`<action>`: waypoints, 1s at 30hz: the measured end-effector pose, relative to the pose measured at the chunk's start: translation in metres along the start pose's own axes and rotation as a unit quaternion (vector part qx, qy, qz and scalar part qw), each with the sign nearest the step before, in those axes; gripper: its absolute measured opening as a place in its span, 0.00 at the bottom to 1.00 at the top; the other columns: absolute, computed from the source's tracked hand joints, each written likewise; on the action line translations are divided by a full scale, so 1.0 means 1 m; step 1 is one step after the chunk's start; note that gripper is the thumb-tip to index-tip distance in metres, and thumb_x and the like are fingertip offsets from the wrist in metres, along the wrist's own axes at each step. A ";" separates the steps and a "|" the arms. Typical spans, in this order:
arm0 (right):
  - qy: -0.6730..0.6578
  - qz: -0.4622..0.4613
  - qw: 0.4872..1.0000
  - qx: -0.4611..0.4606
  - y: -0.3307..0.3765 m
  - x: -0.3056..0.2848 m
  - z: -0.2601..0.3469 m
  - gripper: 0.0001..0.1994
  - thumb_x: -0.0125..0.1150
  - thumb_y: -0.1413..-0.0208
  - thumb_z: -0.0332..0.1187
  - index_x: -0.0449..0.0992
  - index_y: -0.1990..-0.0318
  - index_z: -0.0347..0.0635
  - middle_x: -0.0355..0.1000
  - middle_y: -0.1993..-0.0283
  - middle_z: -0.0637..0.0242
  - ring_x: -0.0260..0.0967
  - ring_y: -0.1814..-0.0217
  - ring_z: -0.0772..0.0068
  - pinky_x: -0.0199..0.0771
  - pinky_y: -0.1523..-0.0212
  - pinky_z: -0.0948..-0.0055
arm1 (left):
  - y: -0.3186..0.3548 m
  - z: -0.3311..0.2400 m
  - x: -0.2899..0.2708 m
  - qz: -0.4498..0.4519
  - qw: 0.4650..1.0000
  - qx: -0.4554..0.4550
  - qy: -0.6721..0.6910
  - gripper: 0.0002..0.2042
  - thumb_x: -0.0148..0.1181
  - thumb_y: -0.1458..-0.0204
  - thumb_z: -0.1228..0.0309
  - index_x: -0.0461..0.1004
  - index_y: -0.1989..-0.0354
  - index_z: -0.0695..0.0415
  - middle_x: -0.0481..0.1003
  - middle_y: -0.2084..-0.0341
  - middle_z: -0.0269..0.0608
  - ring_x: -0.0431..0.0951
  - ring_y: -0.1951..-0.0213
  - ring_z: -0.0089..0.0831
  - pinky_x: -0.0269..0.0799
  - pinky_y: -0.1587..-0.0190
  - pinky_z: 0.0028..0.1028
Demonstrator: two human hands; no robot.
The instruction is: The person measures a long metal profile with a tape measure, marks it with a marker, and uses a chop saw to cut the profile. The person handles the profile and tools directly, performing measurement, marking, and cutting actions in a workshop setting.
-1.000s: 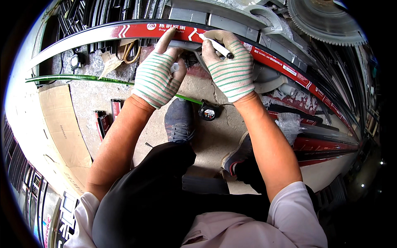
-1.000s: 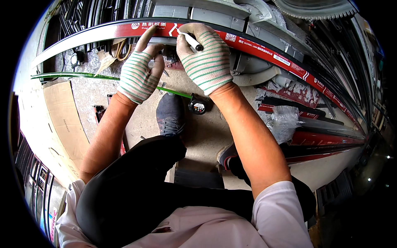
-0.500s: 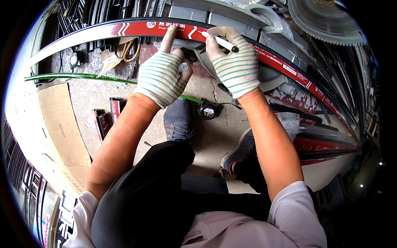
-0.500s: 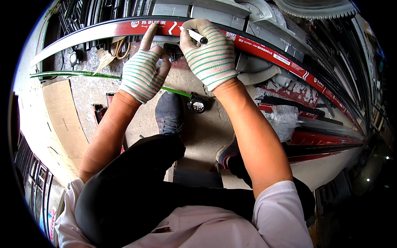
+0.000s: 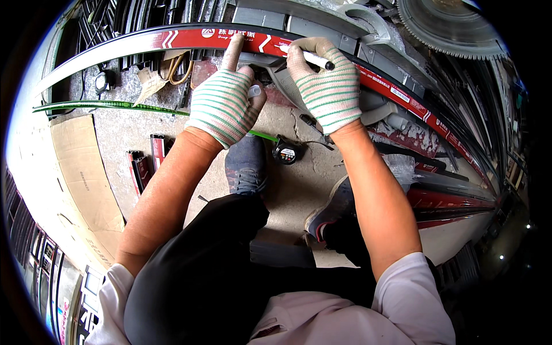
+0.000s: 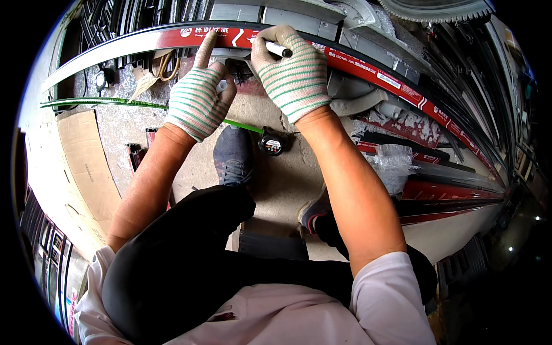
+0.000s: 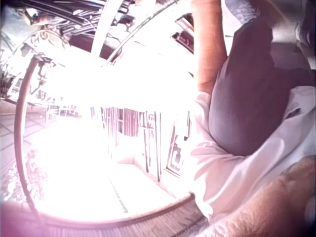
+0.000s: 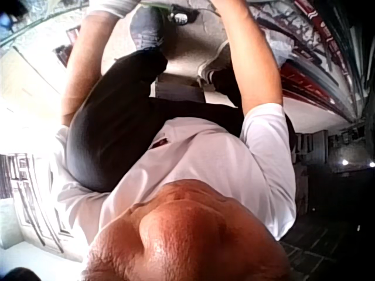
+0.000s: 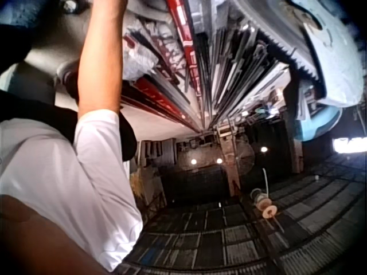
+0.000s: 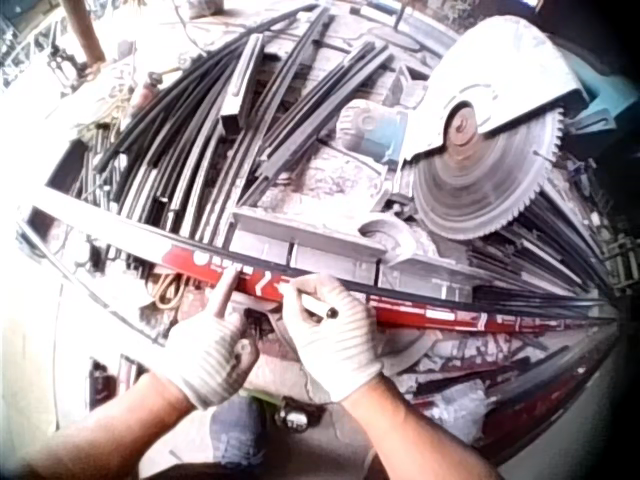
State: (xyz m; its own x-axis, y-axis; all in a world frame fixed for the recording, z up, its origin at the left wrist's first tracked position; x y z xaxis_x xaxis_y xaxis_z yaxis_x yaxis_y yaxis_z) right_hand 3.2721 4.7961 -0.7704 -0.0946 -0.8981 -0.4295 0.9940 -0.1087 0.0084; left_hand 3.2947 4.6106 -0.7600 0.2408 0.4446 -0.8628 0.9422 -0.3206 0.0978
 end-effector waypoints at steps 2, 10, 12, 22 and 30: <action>-0.004 0.000 1.000 0.014 0.007 -0.003 0.007 0.06 0.70 0.41 0.36 0.82 0.63 0.45 0.83 0.67 0.63 0.83 0.65 0.72 0.82 0.61 0.72 | 0.000 0.000 -0.001 0.002 1.000 0.000 0.006 0.07 0.60 0.46 0.70 0.76 0.66 0.62 0.55 0.27 0.61 0.83 0.59 0.58 0.82 0.55 0.42; -0.029 -0.015 0.999 0.024 -0.005 -0.001 0.002 0.08 0.69 0.40 0.38 0.84 0.60 0.44 0.82 0.69 0.63 0.82 0.68 0.72 0.81 0.63 0.72 | 0.000 -0.002 -0.001 0.010 1.000 -0.006 -0.003 0.07 0.60 0.46 0.71 0.76 0.65 0.62 0.54 0.26 0.62 0.83 0.60 0.58 0.82 0.56 0.43; -0.012 -0.006 0.999 0.036 -0.003 0.000 0.005 0.09 0.69 0.40 0.39 0.83 0.61 0.44 0.83 0.69 0.62 0.82 0.67 0.73 0.81 0.62 0.72 | 0.000 -0.002 -0.001 0.007 1.000 -0.005 -0.002 0.07 0.60 0.47 0.71 0.77 0.65 0.62 0.54 0.26 0.62 0.83 0.61 0.59 0.82 0.56 0.43; -0.200 0.004 0.972 0.122 0.019 -0.015 0.014 0.10 0.66 0.37 0.35 0.81 0.60 0.36 0.81 0.69 0.63 0.77 0.70 0.78 0.78 0.67 0.77 | 0.001 -0.001 0.000 0.005 1.000 -0.014 0.020 0.09 0.59 0.46 0.72 0.78 0.60 0.62 0.56 0.27 0.60 0.83 0.59 0.57 0.82 0.54 0.41; -0.327 0.044 0.922 0.204 0.044 -0.035 0.034 0.13 0.64 0.33 0.39 0.79 0.58 0.36 0.79 0.71 0.64 0.76 0.74 0.81 0.75 0.74 0.84 | 0.007 -0.004 -0.007 -0.036 0.997 0.008 0.071 0.15 0.58 0.44 0.75 0.76 0.48 0.58 0.61 0.29 0.56 0.82 0.53 0.54 0.81 0.53 0.40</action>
State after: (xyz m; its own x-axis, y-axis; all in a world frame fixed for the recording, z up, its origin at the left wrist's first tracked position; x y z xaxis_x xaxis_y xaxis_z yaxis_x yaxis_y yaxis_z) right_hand 3.3176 4.8081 -0.7240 -0.1589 -0.9617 0.2234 0.9089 -0.0541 0.4136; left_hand 3.3010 4.6090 -0.7514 0.2036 0.5811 -0.7879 0.9548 -0.2958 0.0285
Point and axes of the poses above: each hand's wrist, its own y-axis away from the middle knuckle, its own x-axis out of the palm, z = x × y, the point moved 3 cm from there along -y, towards the middle knuckle
